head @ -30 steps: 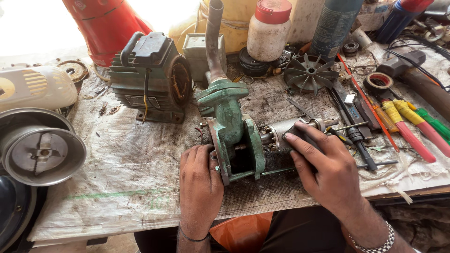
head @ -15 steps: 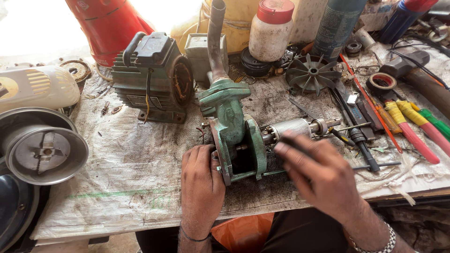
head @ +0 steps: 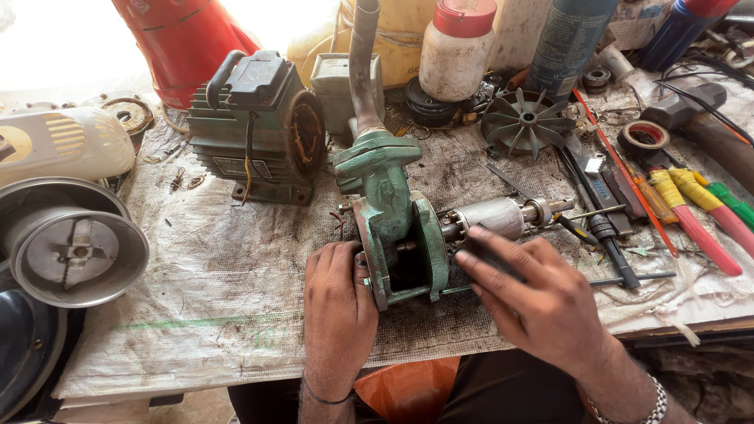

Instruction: The person works on a disassembled green water pump with its motor armature resting on the pump housing. They file the pump flange with a red hacksaw blade, sand the armature's surface with an abrasive block, then file the shaft and coupling area with a flat file while steadying the assembly with the other hand.

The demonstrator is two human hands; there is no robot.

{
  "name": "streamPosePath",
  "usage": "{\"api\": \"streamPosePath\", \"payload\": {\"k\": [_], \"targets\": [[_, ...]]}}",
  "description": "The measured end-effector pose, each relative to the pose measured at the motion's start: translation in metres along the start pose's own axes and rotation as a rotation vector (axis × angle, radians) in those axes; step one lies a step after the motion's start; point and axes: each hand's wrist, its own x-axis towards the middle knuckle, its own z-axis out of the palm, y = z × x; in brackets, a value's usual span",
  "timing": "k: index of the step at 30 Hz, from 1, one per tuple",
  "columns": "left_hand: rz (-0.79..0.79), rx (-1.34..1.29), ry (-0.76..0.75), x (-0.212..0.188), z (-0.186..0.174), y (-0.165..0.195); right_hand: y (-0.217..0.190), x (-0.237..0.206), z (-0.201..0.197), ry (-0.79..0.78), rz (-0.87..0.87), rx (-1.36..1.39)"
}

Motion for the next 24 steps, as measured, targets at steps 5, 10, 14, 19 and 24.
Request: {"api": "streamPosePath", "payload": {"k": [5, 10, 14, 19, 24], "targets": [[0.01, 0.008, 0.007, 0.0001, -0.0001, 0.0002, 0.0008, 0.0008, -0.0002, 0.065, 0.105, -0.051], [0.005, -0.018, 0.005, 0.0, 0.0002, 0.0, -0.0018, 0.0006, -0.0024, 0.051, 0.024, -0.026], [-0.011, 0.001, -0.003, 0.0003, 0.0006, -0.0004, -0.0036, 0.0016, -0.0034, 0.07, 0.126, -0.047], [0.016, 0.014, 0.006, 0.0003, 0.0005, 0.0002, -0.0049, 0.0029, -0.0043, 0.072, 0.12, -0.018], [-0.043, -0.055, -0.003, 0.0003, 0.0008, 0.0015, -0.0053, 0.0019, -0.0047, 0.039, 0.078, -0.028]]}}
